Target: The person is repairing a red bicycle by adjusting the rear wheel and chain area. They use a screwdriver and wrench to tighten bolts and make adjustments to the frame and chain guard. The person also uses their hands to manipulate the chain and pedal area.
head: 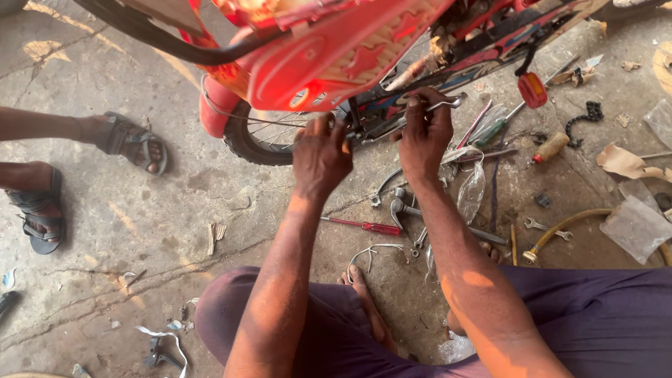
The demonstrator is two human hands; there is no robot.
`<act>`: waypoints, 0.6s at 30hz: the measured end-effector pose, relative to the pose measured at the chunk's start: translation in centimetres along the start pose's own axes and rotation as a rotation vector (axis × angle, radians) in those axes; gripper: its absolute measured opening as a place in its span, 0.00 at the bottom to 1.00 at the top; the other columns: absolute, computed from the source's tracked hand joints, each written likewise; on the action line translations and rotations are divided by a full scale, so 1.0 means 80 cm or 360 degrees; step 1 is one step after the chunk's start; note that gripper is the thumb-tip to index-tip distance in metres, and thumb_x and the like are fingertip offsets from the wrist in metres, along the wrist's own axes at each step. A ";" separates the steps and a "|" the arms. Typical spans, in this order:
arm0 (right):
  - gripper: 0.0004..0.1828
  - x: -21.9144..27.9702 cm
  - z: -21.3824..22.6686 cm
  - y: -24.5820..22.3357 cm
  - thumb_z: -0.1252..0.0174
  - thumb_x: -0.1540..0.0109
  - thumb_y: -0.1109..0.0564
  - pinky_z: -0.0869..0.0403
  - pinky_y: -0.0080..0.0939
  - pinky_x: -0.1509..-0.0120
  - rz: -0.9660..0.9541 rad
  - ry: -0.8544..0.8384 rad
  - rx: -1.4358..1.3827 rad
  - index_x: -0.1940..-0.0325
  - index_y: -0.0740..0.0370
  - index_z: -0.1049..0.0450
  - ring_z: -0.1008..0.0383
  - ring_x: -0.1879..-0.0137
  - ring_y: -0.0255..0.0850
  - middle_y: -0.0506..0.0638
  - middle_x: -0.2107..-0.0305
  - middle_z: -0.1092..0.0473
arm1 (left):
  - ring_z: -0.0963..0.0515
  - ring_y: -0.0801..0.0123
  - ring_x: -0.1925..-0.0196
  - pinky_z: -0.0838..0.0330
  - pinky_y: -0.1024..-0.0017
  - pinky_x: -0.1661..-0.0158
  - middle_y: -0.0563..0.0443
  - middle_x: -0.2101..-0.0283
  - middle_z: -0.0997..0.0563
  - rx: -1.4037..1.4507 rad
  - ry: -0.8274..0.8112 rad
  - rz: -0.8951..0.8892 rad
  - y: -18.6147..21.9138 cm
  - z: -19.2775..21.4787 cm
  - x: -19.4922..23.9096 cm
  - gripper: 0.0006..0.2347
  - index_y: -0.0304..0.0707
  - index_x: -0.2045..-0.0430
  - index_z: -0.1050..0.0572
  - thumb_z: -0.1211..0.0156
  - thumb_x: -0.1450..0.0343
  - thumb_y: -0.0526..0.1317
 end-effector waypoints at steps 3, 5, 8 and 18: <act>0.11 -0.005 -0.008 0.004 0.46 0.27 0.56 0.22 0.31 0.73 -0.0034 0.0014 -0.0121 0.45 0.65 0.30 0.27 0.71 0.30 0.48 0.65 0.28 | 0.21 0.56 0.59 0.27 0.57 0.61 0.45 0.61 0.23 0.0030 -0.0118 0.0116 0.003 -0.001 -0.002 0.06 0.36 0.66 0.21 0.37 0.32 0.37; 0.11 -0.006 -0.010 0.006 0.44 0.27 0.54 0.23 0.32 0.73 -0.0040 0.0032 -0.0193 0.48 0.66 0.30 0.27 0.72 0.30 0.48 0.66 0.28 | 0.20 0.56 0.59 0.27 0.58 0.62 0.46 0.62 0.22 0.0054 -0.0134 0.0133 0.004 0.000 -0.002 0.03 0.36 0.69 0.21 0.37 0.32 0.36; 0.11 0.000 -0.015 0.000 0.44 0.28 0.53 0.23 0.33 0.73 0.0004 0.0071 -0.0208 0.51 0.66 0.29 0.26 0.73 0.31 0.49 0.66 0.27 | 0.19 0.55 0.61 0.26 0.58 0.64 0.45 0.64 0.21 0.0171 -0.0058 0.0145 0.002 0.003 -0.003 0.02 0.35 0.71 0.21 0.37 0.31 0.35; 0.11 0.027 -0.041 -0.018 0.41 0.27 0.53 0.18 0.38 0.63 0.0104 0.0059 -0.0279 0.57 0.62 0.31 0.28 0.69 0.32 0.48 0.69 0.31 | 0.19 0.45 0.67 0.27 0.54 0.68 0.39 0.65 0.20 0.0366 0.0302 0.0377 -0.028 0.044 -0.010 0.08 0.35 0.62 0.20 0.35 0.32 0.37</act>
Point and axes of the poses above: each hand's wrist, its own x-axis away from the middle knuckle, its own z-axis out of the back of the hand, y = z × x, the point moved 3 cm from there along -x, towards the middle knuckle
